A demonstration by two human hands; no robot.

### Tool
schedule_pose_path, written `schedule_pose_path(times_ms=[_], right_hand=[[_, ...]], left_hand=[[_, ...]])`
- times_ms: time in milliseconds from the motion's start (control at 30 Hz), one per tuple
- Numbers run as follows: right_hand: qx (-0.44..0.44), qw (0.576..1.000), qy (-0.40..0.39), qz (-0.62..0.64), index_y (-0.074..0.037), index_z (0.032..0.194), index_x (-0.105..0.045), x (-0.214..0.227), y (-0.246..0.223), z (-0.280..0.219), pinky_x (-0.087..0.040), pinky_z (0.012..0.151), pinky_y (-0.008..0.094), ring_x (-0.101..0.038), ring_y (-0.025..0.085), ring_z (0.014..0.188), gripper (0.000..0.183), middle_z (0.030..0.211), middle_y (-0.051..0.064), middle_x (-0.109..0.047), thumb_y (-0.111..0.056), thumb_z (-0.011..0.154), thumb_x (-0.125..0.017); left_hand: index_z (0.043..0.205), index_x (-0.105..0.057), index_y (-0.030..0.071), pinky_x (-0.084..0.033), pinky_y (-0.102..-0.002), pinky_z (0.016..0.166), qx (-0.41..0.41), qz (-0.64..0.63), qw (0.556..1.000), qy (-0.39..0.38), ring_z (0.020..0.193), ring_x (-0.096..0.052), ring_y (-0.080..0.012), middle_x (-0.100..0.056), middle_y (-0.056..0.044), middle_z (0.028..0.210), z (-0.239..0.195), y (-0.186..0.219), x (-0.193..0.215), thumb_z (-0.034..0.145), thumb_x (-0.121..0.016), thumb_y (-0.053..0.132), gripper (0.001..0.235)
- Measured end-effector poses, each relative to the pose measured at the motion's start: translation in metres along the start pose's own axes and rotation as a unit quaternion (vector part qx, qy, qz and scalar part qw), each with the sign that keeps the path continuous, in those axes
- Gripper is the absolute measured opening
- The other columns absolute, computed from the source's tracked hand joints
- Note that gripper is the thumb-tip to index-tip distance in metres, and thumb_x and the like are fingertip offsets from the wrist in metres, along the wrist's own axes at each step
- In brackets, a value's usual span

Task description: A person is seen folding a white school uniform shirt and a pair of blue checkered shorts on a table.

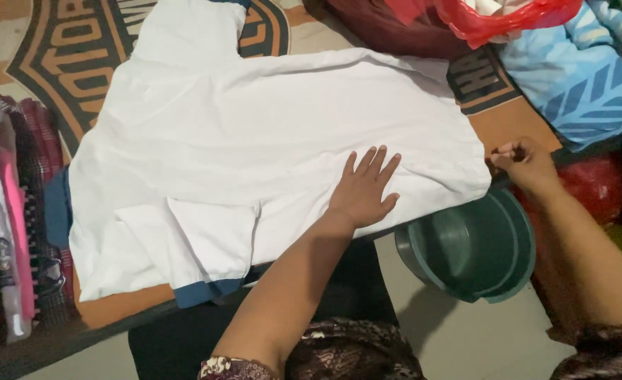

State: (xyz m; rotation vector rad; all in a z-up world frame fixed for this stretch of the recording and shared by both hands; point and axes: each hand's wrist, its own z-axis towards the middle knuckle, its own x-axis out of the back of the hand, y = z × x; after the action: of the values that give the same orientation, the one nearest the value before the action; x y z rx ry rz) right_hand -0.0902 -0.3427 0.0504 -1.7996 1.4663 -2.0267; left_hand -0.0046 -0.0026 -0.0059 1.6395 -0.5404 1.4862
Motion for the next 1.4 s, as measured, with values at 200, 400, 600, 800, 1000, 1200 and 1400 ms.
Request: schedule_pose_path(times_ms=[200, 400, 600, 800, 1000, 1200, 1400], right_hand=[[0.246, 0.948, -0.162, -0.121, -0.023, 0.133, -0.07, -0.02, -0.025, -0.005, -0.024, 0.12, 0.046, -0.047, 0.025, 0.139, 0.057, 0.147, 0.005, -0.06, -0.025, 0.077, -0.081], [0.272, 0.939, -0.162, -0.137, -0.004, 0.101, -0.076, -0.021, -0.048, -0.015, -0.042, 0.111, 0.047, -0.062, 0.038, 0.128, 0.032, 0.119, 0.015, -0.075, -0.014, 0.073, -0.089], [0.119, 0.963, -0.204, -0.13, -0.014, 0.128, -0.075, -0.015, -0.045, -0.001, -0.047, 0.076, 0.04, -0.062, 0.032, 0.095, 0.064, 0.124, 0.018, -0.073, -0.02, 0.068, -0.094], [0.252, 0.943, -0.151, -0.158, -0.013, 0.106, -0.081, -0.044, -0.048, -0.01, -0.05, 0.096, 0.038, -0.063, 0.033, 0.118, 0.043, 0.122, 0.01, -0.067, -0.022, 0.066, -0.096], [0.183, 0.942, -0.197, -0.199, -0.017, 0.087, -0.078, -0.036, -0.053, 0.011, -0.047, 0.062, 0.033, -0.067, 0.024, 0.068, 0.023, 0.076, 0.002, -0.076, -0.02, 0.066, -0.088], [0.004, 0.919, -0.222, -0.325, -0.015, 0.133, -0.075, 0.005, -0.057, 0.034, -0.044, 0.101, 0.04, -0.063, 0.029, 0.122, 0.06, 0.136, 0.007, -0.071, -0.037, 0.078, -0.084], [0.003, 0.989, -0.146, -0.028, -0.016, 0.078, -0.051, -0.008, 0.003, 0.031, -0.031, 0.064, 0.031, -0.042, 0.017, 0.067, 0.03, 0.073, 0.0, -0.046, -0.014, 0.083, -0.081]], left_hand=[[0.164, -0.007, 0.019, 0.0, -0.054, 0.125, 0.009, 0.009, 0.999, -0.037, 0.158, -0.004, -0.0282, -0.008, -0.011, 0.172, -0.002, 0.004, 0.012, 0.102, -0.03, 0.053, 0.075], [0.167, -0.006, 0.02, -0.001, -0.054, 0.129, 0.018, -0.002, 0.995, -0.099, 0.161, -0.009, -0.0264, -0.012, -0.013, 0.174, -0.013, 0.01, 0.043, 0.104, -0.023, 0.056, 0.074], [0.167, -0.005, 0.019, -0.001, -0.053, 0.129, 0.021, 0.0, 0.995, -0.095, 0.161, -0.01, -0.025, -0.011, -0.013, 0.174, -0.016, 0.011, 0.046, 0.104, -0.021, 0.055, 0.075], [0.167, -0.004, 0.018, -0.002, -0.054, 0.129, 0.014, 0.006, 0.996, -0.092, 0.161, -0.01, -0.0261, -0.011, -0.014, 0.173, -0.016, 0.01, 0.045, 0.104, -0.02, 0.056, 0.075], [0.167, -0.005, 0.018, -0.003, -0.053, 0.13, 0.019, 0.012, 0.995, -0.094, 0.161, -0.01, -0.025, -0.012, -0.013, 0.173, -0.015, 0.011, 0.046, 0.104, -0.02, 0.056, 0.075], [0.164, -0.002, 0.014, 0.0, -0.052, 0.126, 0.012, 0.021, 0.999, -0.032, 0.159, -0.003, -0.0272, -0.005, -0.013, 0.172, -0.005, 0.004, 0.013, 0.103, -0.028, 0.055, 0.078], [0.164, -0.001, 0.011, 0.003, -0.051, 0.126, 0.015, 0.006, 0.999, -0.049, 0.159, 0.0, -0.0265, -0.004, -0.012, 0.172, -0.004, 0.004, 0.013, 0.103, -0.026, 0.055, 0.078]])
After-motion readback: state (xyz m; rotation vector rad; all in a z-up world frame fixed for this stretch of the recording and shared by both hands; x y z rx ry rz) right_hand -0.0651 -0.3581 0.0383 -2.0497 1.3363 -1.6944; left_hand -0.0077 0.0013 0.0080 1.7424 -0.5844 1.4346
